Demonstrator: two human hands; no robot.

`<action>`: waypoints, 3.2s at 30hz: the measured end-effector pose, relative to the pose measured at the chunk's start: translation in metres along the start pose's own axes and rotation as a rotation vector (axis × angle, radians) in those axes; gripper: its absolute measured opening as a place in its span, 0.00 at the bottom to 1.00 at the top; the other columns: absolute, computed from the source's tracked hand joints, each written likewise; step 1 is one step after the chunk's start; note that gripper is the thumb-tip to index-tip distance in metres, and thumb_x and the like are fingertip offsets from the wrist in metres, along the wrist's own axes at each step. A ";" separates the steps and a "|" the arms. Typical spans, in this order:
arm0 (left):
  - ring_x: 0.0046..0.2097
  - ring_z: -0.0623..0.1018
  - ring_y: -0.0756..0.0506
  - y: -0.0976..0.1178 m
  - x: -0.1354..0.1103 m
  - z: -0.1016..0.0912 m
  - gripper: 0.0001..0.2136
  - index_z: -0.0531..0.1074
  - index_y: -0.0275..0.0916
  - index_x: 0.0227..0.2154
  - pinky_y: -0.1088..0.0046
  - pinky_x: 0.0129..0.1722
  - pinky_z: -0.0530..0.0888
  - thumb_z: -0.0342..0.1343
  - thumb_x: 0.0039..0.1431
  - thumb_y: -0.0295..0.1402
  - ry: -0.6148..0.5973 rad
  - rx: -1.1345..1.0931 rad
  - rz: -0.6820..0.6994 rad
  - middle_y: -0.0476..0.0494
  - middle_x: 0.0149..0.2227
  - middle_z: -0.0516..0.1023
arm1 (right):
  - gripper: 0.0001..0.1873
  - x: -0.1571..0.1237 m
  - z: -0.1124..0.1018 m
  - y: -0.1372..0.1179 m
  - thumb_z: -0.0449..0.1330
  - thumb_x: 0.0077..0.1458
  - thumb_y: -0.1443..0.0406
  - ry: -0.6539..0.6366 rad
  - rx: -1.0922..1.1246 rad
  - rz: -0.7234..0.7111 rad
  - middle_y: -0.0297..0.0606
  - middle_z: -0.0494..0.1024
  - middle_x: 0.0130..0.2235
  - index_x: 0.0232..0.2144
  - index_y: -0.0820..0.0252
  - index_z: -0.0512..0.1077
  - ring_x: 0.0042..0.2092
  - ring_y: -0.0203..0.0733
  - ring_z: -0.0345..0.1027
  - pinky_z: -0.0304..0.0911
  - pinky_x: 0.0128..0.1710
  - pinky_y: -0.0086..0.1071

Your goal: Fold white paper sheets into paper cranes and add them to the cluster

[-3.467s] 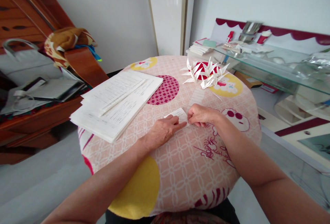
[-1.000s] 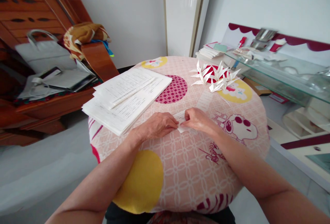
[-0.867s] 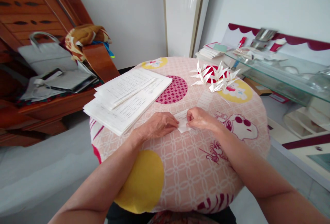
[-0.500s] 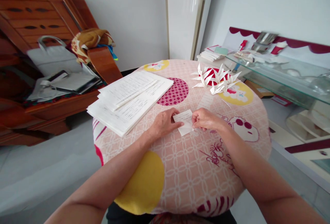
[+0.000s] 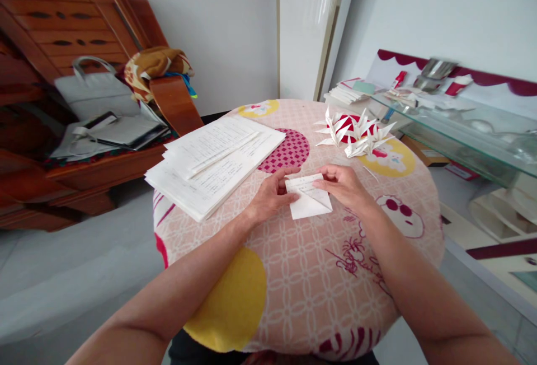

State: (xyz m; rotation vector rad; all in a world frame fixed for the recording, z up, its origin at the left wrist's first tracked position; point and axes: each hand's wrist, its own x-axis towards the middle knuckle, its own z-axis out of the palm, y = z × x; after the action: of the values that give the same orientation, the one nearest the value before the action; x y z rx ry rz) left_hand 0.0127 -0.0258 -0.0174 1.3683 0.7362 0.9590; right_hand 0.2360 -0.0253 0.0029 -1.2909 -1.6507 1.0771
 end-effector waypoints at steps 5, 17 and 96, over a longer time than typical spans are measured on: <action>0.38 0.79 0.46 0.002 -0.001 0.000 0.31 0.63 0.36 0.58 0.74 0.35 0.73 0.65 0.51 0.32 0.029 -0.096 0.023 0.39 0.42 0.79 | 0.15 -0.006 0.002 -0.011 0.68 0.45 0.56 -0.076 0.158 0.094 0.32 0.75 0.24 0.27 0.60 0.71 0.25 0.34 0.67 0.63 0.25 0.28; 0.29 0.75 0.50 0.002 -0.001 -0.004 0.31 0.63 0.36 0.59 0.77 0.28 0.67 0.63 0.53 0.34 0.086 0.008 0.049 0.48 0.31 0.77 | 0.16 -0.007 0.001 -0.007 0.66 0.50 0.55 -0.276 0.067 0.191 0.33 0.75 0.19 0.23 0.62 0.72 0.20 0.32 0.68 0.60 0.19 0.24; 0.46 0.79 0.41 -0.003 -0.014 0.017 0.10 0.76 0.37 0.43 0.63 0.45 0.77 0.56 0.62 0.35 -0.319 1.087 0.469 0.40 0.44 0.81 | 0.05 0.004 0.005 0.008 0.60 0.43 0.74 -0.274 -0.337 0.091 0.29 0.72 0.20 0.24 0.63 0.75 0.23 0.32 0.63 0.54 0.25 0.26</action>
State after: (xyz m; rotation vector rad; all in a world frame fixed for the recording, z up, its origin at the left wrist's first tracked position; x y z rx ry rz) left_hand 0.0220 -0.0457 -0.0201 2.6639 0.7199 0.6396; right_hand 0.2334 -0.0206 -0.0063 -1.4955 -2.0636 1.1008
